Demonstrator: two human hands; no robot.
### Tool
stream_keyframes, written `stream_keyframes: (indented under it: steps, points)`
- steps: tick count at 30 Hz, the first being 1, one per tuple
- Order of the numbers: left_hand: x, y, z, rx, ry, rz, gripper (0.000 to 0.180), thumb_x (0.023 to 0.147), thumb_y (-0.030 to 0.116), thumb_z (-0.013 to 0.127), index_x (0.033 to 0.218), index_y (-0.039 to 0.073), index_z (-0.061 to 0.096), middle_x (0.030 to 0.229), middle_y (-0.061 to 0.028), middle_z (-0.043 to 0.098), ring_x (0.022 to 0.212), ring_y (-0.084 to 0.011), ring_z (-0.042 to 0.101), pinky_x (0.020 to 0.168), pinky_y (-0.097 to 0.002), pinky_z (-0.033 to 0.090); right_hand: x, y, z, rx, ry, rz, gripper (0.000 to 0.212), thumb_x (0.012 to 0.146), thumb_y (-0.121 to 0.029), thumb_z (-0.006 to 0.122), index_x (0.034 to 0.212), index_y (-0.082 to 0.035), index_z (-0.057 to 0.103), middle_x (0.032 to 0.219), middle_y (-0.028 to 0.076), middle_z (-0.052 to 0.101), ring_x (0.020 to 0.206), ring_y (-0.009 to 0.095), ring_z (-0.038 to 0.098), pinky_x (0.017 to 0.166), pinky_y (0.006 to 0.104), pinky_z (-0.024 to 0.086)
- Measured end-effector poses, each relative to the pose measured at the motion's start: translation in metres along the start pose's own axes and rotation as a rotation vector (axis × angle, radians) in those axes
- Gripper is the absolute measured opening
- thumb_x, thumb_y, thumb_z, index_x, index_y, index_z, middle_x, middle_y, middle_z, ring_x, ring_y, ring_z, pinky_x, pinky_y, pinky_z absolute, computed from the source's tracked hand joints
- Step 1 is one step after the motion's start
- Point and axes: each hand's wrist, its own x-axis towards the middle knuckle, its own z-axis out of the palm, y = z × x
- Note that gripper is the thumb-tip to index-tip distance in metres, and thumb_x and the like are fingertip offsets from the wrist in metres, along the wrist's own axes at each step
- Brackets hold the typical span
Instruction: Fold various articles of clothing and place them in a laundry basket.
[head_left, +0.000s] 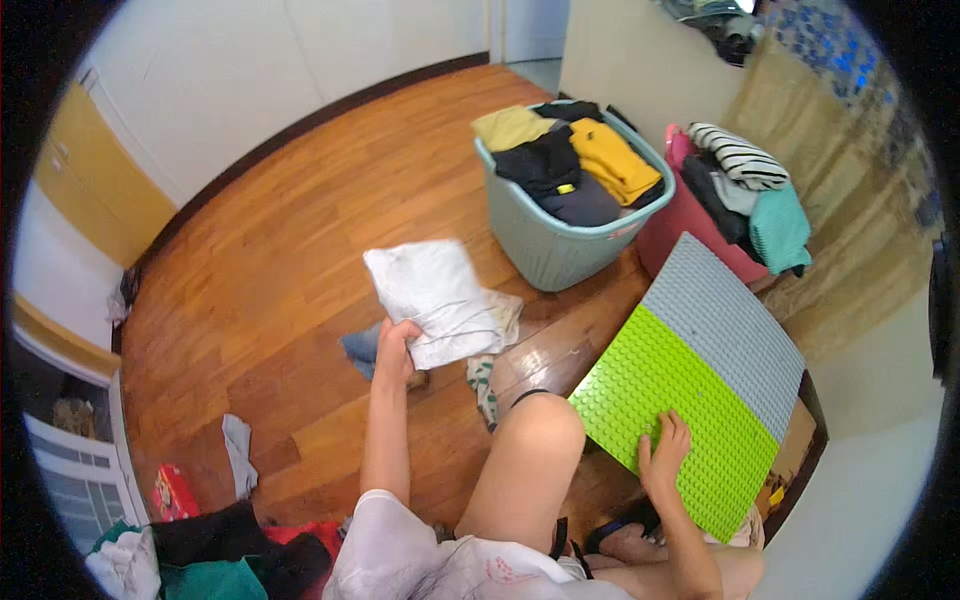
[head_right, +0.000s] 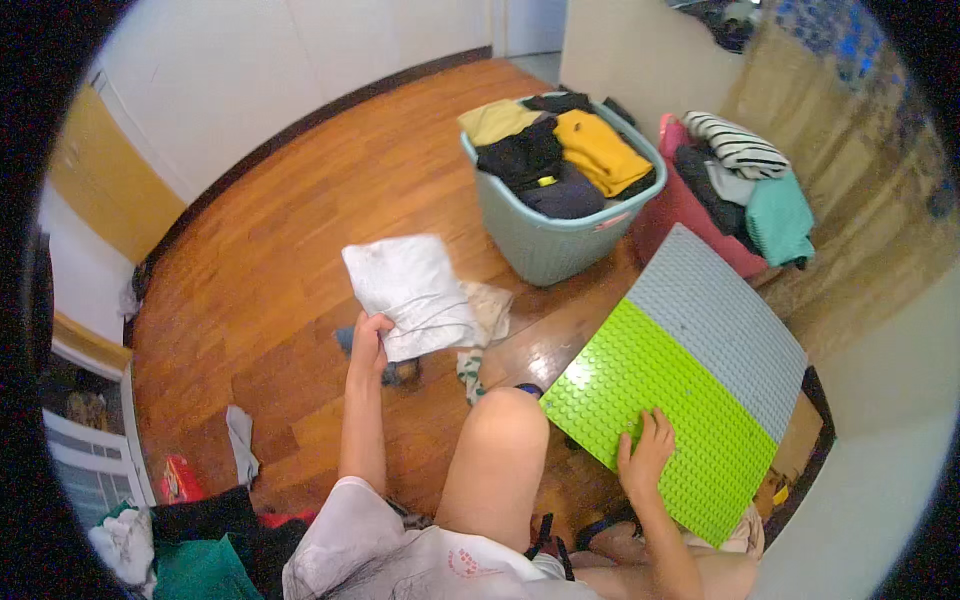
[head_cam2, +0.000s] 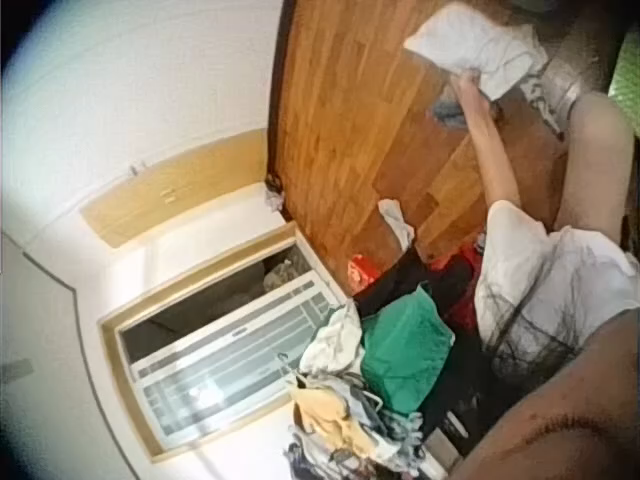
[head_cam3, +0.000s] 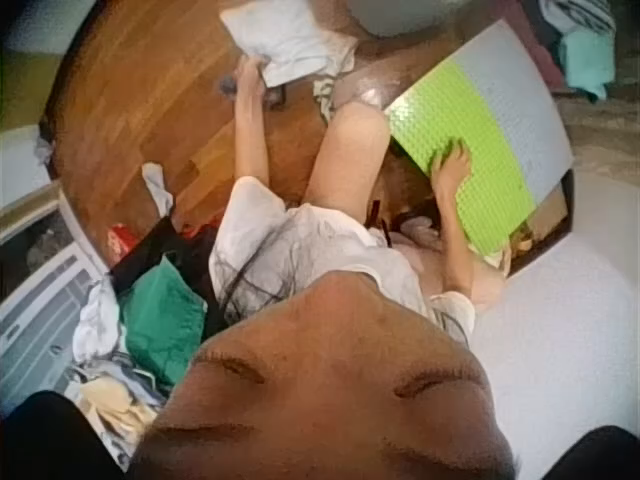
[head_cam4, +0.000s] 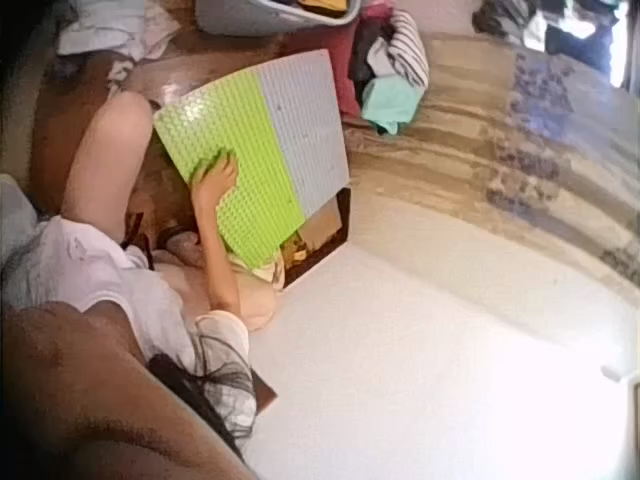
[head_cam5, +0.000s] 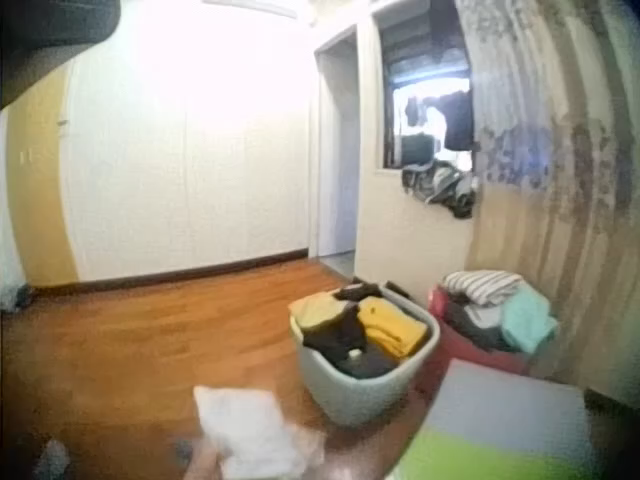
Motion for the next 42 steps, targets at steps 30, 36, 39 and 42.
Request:
stream_keyframes:
  steps: [30,36,39,42]
  points:
    - [-0.15,-0.095,0.359,0.464,-1.165,0.129,0.065,0.074,0.013,0.067,0.129,-0.002,0.036,0.122,-0.014,0.048,0.11,-0.0178,0.048,0.09,-0.0321,0.04,0.082,0.039,-0.227,1.556,0.286,0.282,0.027,0.081,-0.016,0.061,0.103,-0.004,0.053,0.099,0.01,0.055,0.092,0.023,0.056,0.08,0.0352,0.047]
    - [-0.085,-0.153,0.341,1.022,-0.895,0.418,0.055,0.073,0.016,0.069,0.119,-0.002,0.046,0.113,-0.0171,0.055,0.107,-0.0234,0.051,0.089,-0.0344,0.042,0.048,0.147,-0.13,0.342,0.021,0.136,0.049,0.064,-0.016,0.07,0.109,-0.006,0.051,0.102,0.019,0.05,0.103,0.033,0.048,0.086,0.0395,0.043]
    - [-0.097,-0.158,0.339,1.126,-1.205,0.479,0.053,0.07,0.02,0.07,0.115,0.0,0.05,0.116,-0.0205,0.051,0.107,-0.0343,0.051,0.091,-0.038,0.041,0.031,0.137,-0.107,0.089,0.011,0.153,0.051,0.061,-0.019,0.072,0.106,-0.005,0.052,0.104,0.02,0.05,0.107,0.035,0.045,0.085,0.0405,0.043]
    - [-0.121,-0.176,0.329,1.103,-1.364,0.72,0.05,0.069,0.022,0.071,0.113,0.005,0.054,0.117,-0.0185,0.051,0.107,-0.0357,0.049,0.092,-0.0393,0.039,0.034,0.126,-0.105,-0.019,0.028,0.255,0.046,0.062,-0.02,0.072,0.102,-0.004,0.054,0.106,0.021,0.05,0.104,0.036,0.047,0.083,0.0416,0.045]
